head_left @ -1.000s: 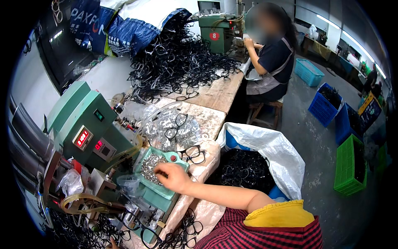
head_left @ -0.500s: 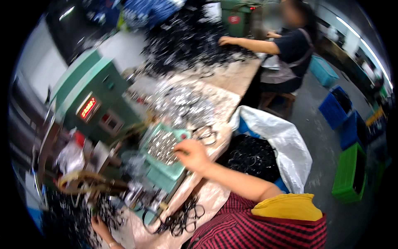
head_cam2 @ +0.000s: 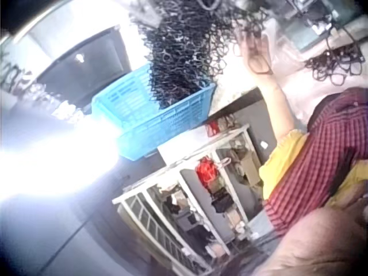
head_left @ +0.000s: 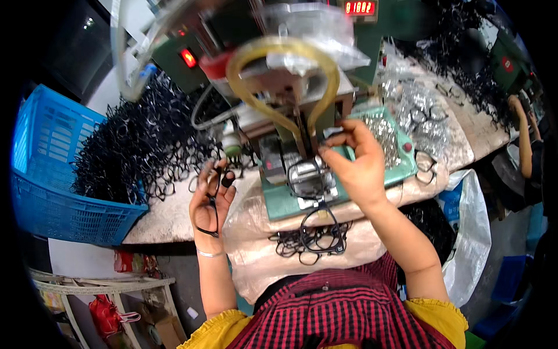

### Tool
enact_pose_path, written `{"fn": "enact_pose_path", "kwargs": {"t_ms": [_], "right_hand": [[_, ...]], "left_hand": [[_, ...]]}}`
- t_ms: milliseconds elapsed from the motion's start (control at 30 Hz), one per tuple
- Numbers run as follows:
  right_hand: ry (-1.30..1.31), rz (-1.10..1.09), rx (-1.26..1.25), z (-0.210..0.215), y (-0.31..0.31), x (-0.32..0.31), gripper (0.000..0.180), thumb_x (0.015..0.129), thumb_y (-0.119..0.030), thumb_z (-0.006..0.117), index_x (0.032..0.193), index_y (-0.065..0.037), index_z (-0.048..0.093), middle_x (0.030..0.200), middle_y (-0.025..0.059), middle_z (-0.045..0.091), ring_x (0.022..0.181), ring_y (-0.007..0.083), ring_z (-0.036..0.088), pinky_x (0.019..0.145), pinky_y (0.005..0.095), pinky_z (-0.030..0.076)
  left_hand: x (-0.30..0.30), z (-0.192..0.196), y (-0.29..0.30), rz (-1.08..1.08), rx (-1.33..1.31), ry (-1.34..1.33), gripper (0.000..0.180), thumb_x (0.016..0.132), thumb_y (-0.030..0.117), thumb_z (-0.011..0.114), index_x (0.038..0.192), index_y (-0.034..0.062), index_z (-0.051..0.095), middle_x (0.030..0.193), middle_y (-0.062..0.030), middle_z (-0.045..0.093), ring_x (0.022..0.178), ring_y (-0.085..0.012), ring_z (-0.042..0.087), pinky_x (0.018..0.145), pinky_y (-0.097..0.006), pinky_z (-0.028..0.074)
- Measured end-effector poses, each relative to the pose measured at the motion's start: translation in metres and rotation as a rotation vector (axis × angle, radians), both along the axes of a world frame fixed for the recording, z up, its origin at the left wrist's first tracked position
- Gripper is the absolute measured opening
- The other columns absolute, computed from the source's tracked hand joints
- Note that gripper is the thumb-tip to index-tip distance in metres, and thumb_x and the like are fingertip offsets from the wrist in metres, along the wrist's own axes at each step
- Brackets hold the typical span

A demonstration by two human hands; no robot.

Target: The person repeatedly picks up black eyeglass frames and small metal screws, places each frame into a green press machine, and activates the press to attach the screws. Finished frames are set aside on the table. The process is repeated continuously with frames from a nearby pile.

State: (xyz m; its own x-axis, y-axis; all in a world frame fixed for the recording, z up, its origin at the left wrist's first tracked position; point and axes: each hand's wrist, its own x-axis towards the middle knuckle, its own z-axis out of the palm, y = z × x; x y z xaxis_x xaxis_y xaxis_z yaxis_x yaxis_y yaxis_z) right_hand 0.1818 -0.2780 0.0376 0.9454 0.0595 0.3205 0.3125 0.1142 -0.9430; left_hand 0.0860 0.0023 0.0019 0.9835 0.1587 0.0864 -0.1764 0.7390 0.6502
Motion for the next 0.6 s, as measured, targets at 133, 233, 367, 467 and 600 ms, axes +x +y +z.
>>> {"fn": "enact_pose_path", "kwargs": {"t_ms": [133,233,367,467,600], "right_hand": [[0.001,0.048,0.031,-0.003,0.001,-0.004,0.042,0.077,0.000,0.067,0.117,0.003,0.053,0.085,0.0055,0.066,0.084,0.0088,0.061,0.084,0.0226,0.045],[0.035,0.132,0.061,0.004,0.005,-0.003,0.047,0.076,0.000,0.068,0.120,0.003,0.051,0.082,0.0040,0.067,0.085,0.0073,0.060,0.085,0.0224,0.043],[0.170,0.189,0.249,0.015,0.017,-0.012,0.050,0.078,0.002,0.066,0.125,0.003,0.048,0.092,0.0059,0.067,0.091,0.0095,0.060,0.086,0.0243,0.044],[0.161,0.181,0.229,0.018,0.012,-0.026,0.053,0.080,0.003,0.064,0.130,0.003,0.046,0.105,0.0105,0.066,0.100,0.0146,0.061,0.092,0.0277,0.044],[-0.155,0.131,-0.263,0.007,-0.042,-0.032,0.045,0.079,-0.001,0.067,0.123,0.002,0.058,0.122,0.0142,0.063,0.113,0.0239,0.061,0.098,0.0356,0.046]], "left_hand": [[-0.017,0.050,-0.052,0.144,0.396,-0.143,0.061,0.096,0.011,0.049,0.151,0.0137,0.023,0.125,-0.0306,0.052,0.097,-0.0290,0.064,0.070,-0.028,0.059],[-0.013,0.096,-0.084,0.372,0.852,-0.493,0.033,0.102,0.016,0.036,0.131,-0.0007,0.044,0.100,-0.0271,0.063,0.076,-0.0262,0.066,0.067,-0.033,0.060],[0.024,0.124,-0.095,0.664,0.939,-0.465,0.024,0.103,0.015,0.040,0.102,-0.0045,0.053,0.094,-0.0206,0.067,0.085,-0.0251,0.068,0.074,-0.034,0.059],[0.020,0.125,-0.101,0.722,1.017,-0.414,0.022,0.102,0.014,0.040,0.099,-0.0033,0.053,0.089,-0.0194,0.066,0.080,-0.0243,0.067,0.074,-0.035,0.059],[-0.017,0.104,-0.124,-0.125,0.481,-0.098,0.030,0.103,0.030,0.039,0.095,0.0024,0.047,0.079,-0.0243,0.061,0.064,-0.0313,0.064,0.057,-0.039,0.057]]}}
